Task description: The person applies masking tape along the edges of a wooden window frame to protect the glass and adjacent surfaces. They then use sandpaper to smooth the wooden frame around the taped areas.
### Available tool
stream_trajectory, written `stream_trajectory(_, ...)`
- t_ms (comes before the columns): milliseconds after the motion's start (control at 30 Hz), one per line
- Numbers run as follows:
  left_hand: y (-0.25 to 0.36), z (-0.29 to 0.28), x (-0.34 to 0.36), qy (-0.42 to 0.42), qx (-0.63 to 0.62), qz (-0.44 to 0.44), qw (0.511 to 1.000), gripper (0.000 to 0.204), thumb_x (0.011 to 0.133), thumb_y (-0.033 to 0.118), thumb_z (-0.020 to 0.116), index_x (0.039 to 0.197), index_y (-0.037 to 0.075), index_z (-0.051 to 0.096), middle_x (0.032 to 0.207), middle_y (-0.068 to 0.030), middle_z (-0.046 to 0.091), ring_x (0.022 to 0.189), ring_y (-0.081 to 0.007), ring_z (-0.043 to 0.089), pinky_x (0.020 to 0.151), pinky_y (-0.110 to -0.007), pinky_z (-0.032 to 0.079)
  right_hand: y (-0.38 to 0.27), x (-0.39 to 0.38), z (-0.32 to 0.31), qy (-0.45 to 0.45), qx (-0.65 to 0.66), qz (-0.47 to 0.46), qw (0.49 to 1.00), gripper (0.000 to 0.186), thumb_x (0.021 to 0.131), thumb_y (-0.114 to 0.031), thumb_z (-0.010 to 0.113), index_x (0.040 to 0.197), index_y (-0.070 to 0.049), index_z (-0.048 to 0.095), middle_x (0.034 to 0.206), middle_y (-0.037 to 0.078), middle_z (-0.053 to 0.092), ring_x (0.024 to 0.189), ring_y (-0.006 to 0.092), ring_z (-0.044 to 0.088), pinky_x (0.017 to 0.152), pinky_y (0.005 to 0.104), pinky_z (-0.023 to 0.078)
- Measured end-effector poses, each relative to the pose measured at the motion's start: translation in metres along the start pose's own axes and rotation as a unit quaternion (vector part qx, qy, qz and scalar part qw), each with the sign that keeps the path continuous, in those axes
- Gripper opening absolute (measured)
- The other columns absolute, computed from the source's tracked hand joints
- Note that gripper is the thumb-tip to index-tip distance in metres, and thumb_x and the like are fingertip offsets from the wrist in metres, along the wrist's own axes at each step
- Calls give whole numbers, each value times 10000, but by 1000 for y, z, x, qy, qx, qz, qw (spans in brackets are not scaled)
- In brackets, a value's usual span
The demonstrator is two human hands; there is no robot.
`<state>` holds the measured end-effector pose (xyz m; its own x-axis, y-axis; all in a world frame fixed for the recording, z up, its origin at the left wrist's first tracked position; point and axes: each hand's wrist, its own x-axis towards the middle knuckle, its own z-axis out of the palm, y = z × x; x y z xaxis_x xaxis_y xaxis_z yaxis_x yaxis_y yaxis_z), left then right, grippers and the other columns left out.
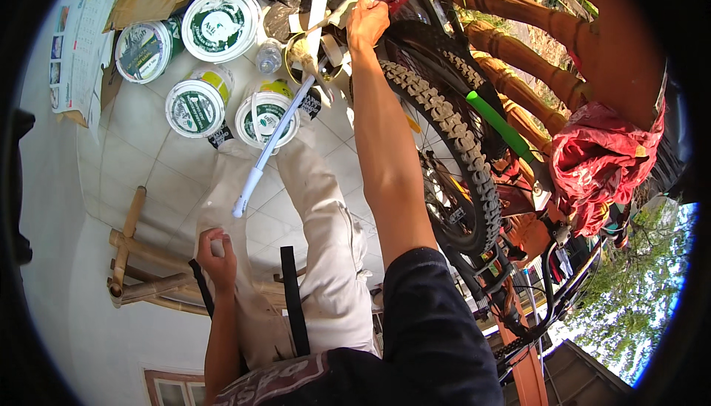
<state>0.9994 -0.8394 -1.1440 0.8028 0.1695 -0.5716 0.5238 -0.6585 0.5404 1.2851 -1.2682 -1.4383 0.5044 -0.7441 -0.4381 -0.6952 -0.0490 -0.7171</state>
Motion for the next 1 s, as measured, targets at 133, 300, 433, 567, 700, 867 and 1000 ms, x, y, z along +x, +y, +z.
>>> stream_trajectory(133,-6,2,-6,4,-38,-5,999,158,922,-9,711,1079,-10,697,959,-111,713,854,-243,693,841,-366,548,-31,-29,-39,56,-6,-34,998,206,1027,-173,628,1033,32,606,865,75,662,811,108,610,718,298,519)
stream_trajectory(300,-8,-14,-4,59,-173,-153,971,147,1093,90,616,1185,-3,685,1088,-96,714,900,-162,696,833,-303,555,-133,-180,-134,-2,180,-122,976,67,985,-30,673,1024,-37,619,936,30,678,794,111,605,746,311,512)
stream_trajectory(433,94,-81,21,-128,-492,-89,856,351,1131,226,575,1324,-59,643,1156,-157,709,1004,-203,718,915,-365,577,-236,-338,-199,-95,-45,-433,895,137,891,-109,805,962,-114,689,1330,167,740,1286,347,689,1209,559,338)
stream_trajectory(567,227,-177,8,-252,-612,-5,750,465,1094,225,667,1427,-91,590,1249,-142,720,1110,-185,710,1009,-372,560,-305,-450,-221,-159,17,-504,849,173,817,-234,881,900,-142,760,1415,224,700,1369,406,653,1259,644,273)
stream_trajectory(700,255,-253,-28,-236,-553,78,795,347,1035,92,762,1329,-70,675,1186,-83,750,1088,-115,690,960,-291,563,-346,-519,-235,-157,92,-483,856,141,856,-196,860,923,-108,773,1477,306,617,1337,441,664,1193,643,406)
stream_trajectory(867,253,-310,-89,-143,-542,150,814,244,1034,72,765,1221,-78,723,1107,-72,764,999,-75,682,883,-255,575,-376,-582,-258,-426,378,-83,818,873,1106,-629,493,1640,48,351,1623,249,478,1425,300,569,1194,465,458)
stream_trajectory(1000,222,-322,-141,-22,-407,230,884,164,1011,116,803,1032,-41,758,745,-30,662,692,-24,573,557,-277,468,-370,-626,-267,-494,179,-108,844,457,1107,-299,656,1401,49,616,1344,168,711,1203,245,711,1063,394,558)
